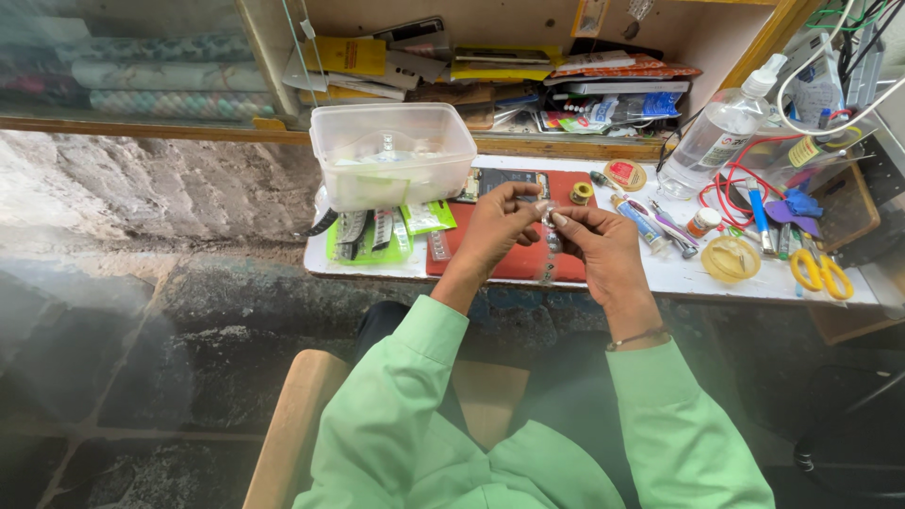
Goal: The person opens a small plastic bag, removes a strip of small parts, and places it into a clear plastic container. They then pick up a small metal component, examine it, and place it into the container. The person continues to organize small parts and tools on the workbench.
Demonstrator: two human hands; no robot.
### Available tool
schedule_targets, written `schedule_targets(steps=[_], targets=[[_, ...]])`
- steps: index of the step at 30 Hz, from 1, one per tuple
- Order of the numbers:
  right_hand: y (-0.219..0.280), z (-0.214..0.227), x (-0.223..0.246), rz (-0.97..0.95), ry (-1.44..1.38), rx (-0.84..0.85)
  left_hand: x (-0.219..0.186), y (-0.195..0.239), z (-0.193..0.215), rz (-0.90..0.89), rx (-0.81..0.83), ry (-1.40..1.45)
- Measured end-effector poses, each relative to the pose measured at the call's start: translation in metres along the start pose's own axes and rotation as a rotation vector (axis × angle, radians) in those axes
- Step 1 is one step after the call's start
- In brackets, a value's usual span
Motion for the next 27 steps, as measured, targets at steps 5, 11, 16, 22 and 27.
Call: schedule_targets(steps=[5, 11, 16, 22, 27], targets=[[0.003, -0.001, -0.005, 0.017, 0.054, 0.015, 0.009, -0.001, 0.0, 0.018, 0.062, 0.027], [0.006, -0.007, -0.016, 0.071, 0.15, 0.036, 0.024, -0.006, 0.013, 0.02, 0.072, 0.014], [0.007, -0.01, -0.023, 0.103, 0.252, 0.033, 0.033, -0.009, 0.018, 0.003, 0.1, 0.037], [0.003, -0.012, -0.029, 0.079, 0.247, 0.044, 0.039, -0.004, 0.022, -0.06, 0.066, 0.036], [0.002, -0.012, -0.032, 0.065, 0.302, 0.044, 0.048, -0.008, 0.026, -0.086, 0.055, -0.007]])
Point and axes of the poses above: each hand's wrist, its own y-axis away from the middle knuckle, its own z-axis out of the back of the hand, x = y × z, the point moved 6 cm from there along -y, towards the middle knuckle, and after that the axes turned 7 degrees about y, right-handed, at the moved point
